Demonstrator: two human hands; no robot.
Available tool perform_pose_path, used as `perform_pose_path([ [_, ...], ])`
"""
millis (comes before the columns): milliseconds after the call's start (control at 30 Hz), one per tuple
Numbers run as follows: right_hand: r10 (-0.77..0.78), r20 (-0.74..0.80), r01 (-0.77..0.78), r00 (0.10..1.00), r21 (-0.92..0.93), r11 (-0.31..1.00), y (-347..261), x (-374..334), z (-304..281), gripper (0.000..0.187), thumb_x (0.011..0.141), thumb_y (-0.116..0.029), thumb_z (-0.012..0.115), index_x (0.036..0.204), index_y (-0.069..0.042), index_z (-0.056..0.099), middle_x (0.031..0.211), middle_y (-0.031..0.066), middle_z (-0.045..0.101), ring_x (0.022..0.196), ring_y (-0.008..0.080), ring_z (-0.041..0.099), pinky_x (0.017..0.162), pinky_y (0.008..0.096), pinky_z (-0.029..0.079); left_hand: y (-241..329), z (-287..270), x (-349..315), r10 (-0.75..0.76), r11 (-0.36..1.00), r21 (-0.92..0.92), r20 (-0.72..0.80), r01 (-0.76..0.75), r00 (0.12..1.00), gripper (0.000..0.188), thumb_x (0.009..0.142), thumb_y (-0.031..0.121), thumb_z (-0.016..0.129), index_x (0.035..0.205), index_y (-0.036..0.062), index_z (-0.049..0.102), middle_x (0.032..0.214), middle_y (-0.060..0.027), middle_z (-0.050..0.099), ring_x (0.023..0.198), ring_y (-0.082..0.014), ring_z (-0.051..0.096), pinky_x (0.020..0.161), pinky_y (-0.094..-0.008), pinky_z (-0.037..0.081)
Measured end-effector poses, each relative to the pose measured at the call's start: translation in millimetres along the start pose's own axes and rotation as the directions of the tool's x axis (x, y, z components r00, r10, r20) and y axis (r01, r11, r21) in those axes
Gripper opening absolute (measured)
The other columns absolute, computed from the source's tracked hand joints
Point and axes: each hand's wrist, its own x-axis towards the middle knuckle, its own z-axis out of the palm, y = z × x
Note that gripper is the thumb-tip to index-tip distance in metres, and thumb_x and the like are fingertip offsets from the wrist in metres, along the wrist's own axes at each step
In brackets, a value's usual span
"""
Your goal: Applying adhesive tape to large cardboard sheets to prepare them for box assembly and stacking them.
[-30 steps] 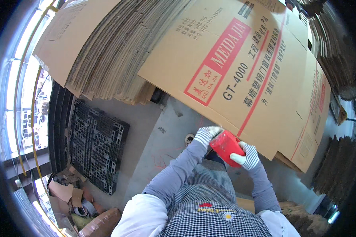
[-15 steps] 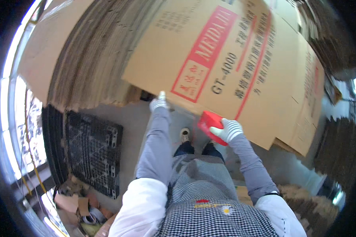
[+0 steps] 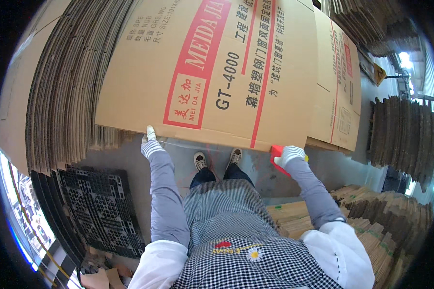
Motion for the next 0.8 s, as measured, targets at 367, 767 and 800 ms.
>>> perform_pose_path([
  [367,-0.135,-0.279,0.09,0.951,-0.168,0.982,41,16,-67,0.06,0.065,-0.053,0.067,0.098,-0.003,0.063,0.094,0.0149,0.065,0.094,0.0286,0.06,0.086,0.0363,0.043,-39,-45,45,-0.162,0.976,-0.18,-0.225,0.122,0.961,0.064,0.088,0.047,0.049,0.122,-0.0066,0.043,0.117,-0.0184,0.054,0.1,-0.0337,0.055,0.09,-0.0379,0.045],
  [767,-0.021,-0.803,0.535,0.596,0.378,0.755,28,113,60,0.071,0.052,-0.033,0.081,0.105,0.002,0.047,0.103,0.0226,0.052,0.095,0.0381,0.05,0.09,0.0422,0.041,-34,67,-1,0.884,0.281,0.919,-0.134,-0.278,0.449,0.057,0.084,0.024,0.052,0.128,-0.0077,0.034,0.137,-0.0268,0.029,0.123,-0.04,0.034,0.106,-0.0436,0.026],
  [800,-0.018,-0.785,0.535,0.62,0.406,0.741,24,111,58,0.073,0.052,-0.031,0.081,0.107,0.002,0.048,0.105,0.0234,0.053,0.099,0.038,0.05,0.092,0.042,0.04,-14,59,20,0.85,0.48,0.737,-0.259,-0.475,0.458,0.057,0.085,0.026,0.052,0.128,-0.0069,0.035,0.134,-0.0254,0.032,0.12,-0.0369,0.039,0.102,-0.0415,0.031],
])
